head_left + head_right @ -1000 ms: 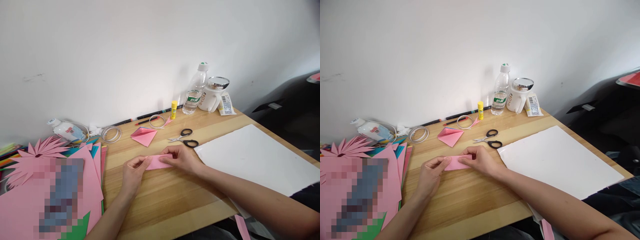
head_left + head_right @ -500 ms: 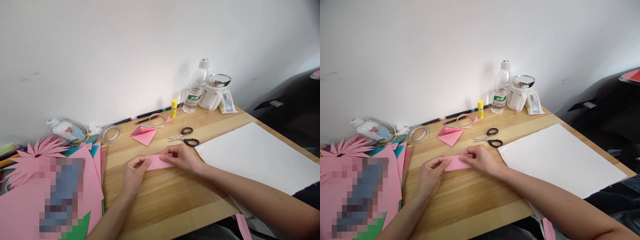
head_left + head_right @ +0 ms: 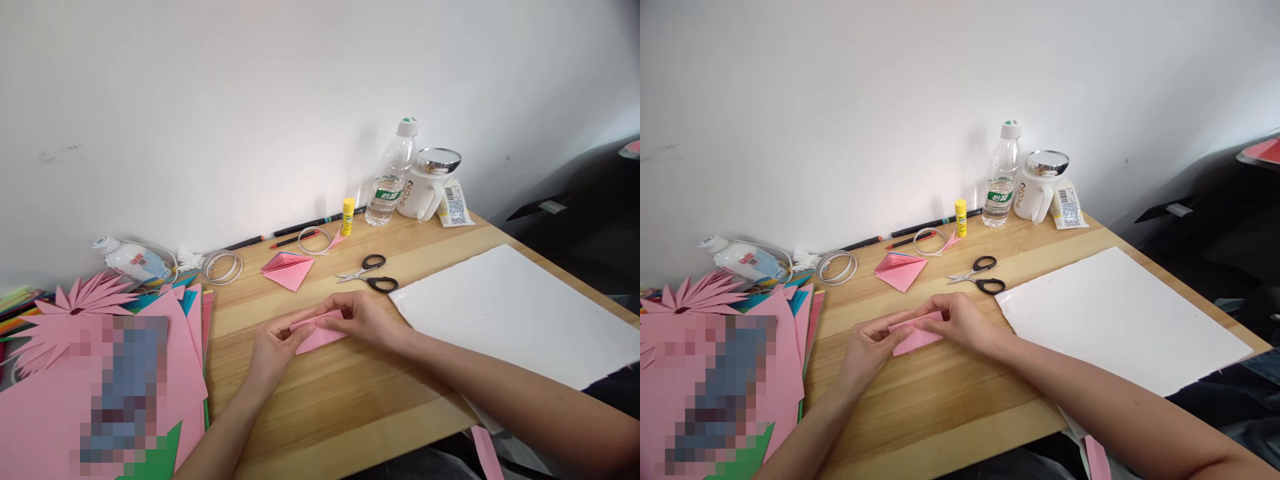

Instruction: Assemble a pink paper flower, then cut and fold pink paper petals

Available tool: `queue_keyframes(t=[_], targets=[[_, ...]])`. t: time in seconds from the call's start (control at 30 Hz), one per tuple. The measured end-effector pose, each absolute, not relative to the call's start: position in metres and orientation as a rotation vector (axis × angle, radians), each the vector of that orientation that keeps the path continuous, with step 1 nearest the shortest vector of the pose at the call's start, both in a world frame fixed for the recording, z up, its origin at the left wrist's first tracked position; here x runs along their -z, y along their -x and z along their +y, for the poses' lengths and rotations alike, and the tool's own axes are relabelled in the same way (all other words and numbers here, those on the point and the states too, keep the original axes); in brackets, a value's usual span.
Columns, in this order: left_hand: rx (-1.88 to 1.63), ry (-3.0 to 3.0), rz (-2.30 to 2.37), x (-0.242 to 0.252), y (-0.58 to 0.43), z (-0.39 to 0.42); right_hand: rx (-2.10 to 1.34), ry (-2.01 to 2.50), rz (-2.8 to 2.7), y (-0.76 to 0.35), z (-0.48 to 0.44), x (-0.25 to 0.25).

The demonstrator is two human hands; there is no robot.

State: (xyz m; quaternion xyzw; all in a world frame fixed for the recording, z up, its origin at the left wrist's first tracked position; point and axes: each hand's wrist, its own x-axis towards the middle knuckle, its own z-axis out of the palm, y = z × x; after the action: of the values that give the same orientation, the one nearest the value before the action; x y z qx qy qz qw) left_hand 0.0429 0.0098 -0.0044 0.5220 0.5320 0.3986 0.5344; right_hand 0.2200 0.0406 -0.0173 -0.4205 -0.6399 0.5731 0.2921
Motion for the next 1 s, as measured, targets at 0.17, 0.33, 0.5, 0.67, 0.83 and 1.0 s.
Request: queue_keyframes(t=[0.17, 0.33, 0.5, 0.67, 0.83, 1.0], targets=[[-0.987, -1.259, 1.315, 0.0056, -0.0423, 0.0094, -1.644, 1.082, -1.574, -0.2192, 0.041, 0.0138], [-0.999, -1.256, 1.322, 0.0063, -0.043, 0.0089, -1.637, 1.093, -1.552, -0.2196, 0.0413, 0.0163], [-1.008, -1.274, 1.34, 0.005, -0.0429, 0.0087, -1.616, 1.116, -1.551, -0.2194, 0.0417, 0.0156], [-1.004, -1.289, 1.352, 0.0043, -0.0427, 0.0073, -1.577, 1.136, -1.576, -0.2195, 0.0416, 0.0152], [-0.99, -1.271, 1.356, 0.0043, -0.0444, 0.0063, -1.521, 1.135, -1.623, -0.2203, 0.0411, 0.0144], [-0.992, -1.282, 1.322, 0.0054, -0.0453, 0.0061, -1.471, 1.124, -1.686, -0.2195, 0.0409, 0.0107]])
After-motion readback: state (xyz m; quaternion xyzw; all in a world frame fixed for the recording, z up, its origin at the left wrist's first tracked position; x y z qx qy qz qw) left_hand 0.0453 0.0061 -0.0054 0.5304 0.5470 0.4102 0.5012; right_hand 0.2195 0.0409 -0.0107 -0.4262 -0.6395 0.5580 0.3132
